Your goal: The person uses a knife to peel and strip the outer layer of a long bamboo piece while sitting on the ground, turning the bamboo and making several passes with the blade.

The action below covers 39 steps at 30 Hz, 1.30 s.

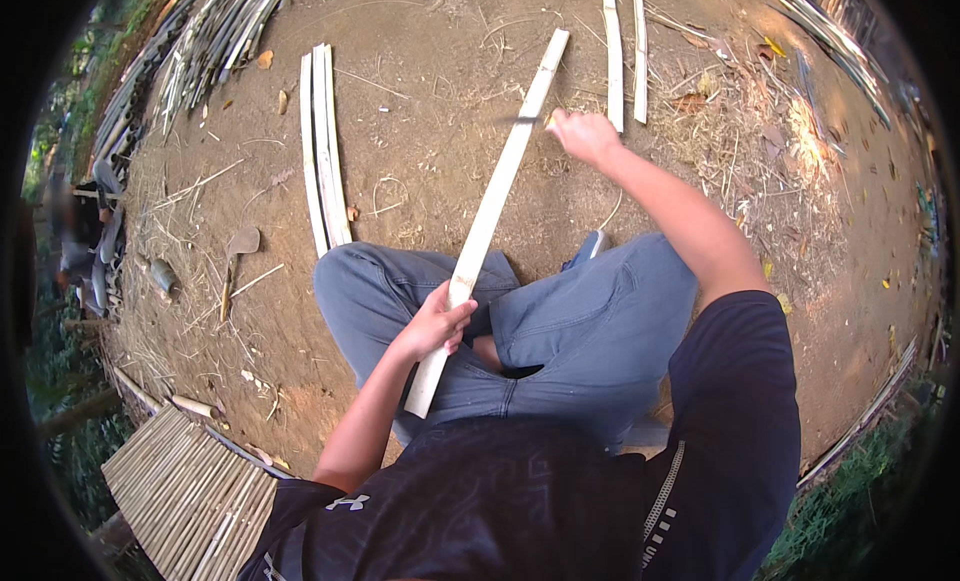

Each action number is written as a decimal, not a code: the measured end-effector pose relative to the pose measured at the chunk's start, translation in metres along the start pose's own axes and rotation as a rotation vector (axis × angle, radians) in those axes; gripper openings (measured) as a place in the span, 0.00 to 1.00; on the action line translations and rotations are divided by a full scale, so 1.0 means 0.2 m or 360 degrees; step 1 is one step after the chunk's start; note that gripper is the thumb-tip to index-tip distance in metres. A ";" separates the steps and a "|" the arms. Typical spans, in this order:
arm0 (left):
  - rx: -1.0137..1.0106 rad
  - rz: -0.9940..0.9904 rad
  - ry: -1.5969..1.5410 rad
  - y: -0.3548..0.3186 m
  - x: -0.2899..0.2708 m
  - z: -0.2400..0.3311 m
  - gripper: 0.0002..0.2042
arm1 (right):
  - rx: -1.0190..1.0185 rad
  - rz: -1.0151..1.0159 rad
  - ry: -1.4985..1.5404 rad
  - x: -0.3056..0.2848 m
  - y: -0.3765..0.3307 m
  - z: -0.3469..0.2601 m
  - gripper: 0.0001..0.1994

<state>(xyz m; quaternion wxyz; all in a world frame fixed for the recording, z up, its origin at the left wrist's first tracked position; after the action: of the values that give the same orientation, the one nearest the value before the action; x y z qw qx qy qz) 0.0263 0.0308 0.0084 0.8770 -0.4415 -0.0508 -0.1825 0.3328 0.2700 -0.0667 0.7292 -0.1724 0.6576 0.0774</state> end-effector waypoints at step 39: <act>0.0661 -0.0434 0.0110 -0.22 0.11 0.32 0.39 | 0.0854 0.0188 0.4045 -0.21 -0.58 -0.67 0.12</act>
<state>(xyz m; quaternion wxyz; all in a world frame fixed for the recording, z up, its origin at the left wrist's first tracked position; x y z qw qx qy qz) 0.0346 0.0516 0.0866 0.9175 -0.2343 -0.1163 -0.2998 0.2419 0.1202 -0.0175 -0.3935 0.0547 0.8856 -0.2405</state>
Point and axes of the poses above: each hand's wrist, its own y-axis towards the middle knuckle, its own x-axis out of the palm, z = x × y, the point moved 2 cm from there along y, towards the middle knuckle, and after that the axes turned 3 degrees about z, right-handed, at the moved point
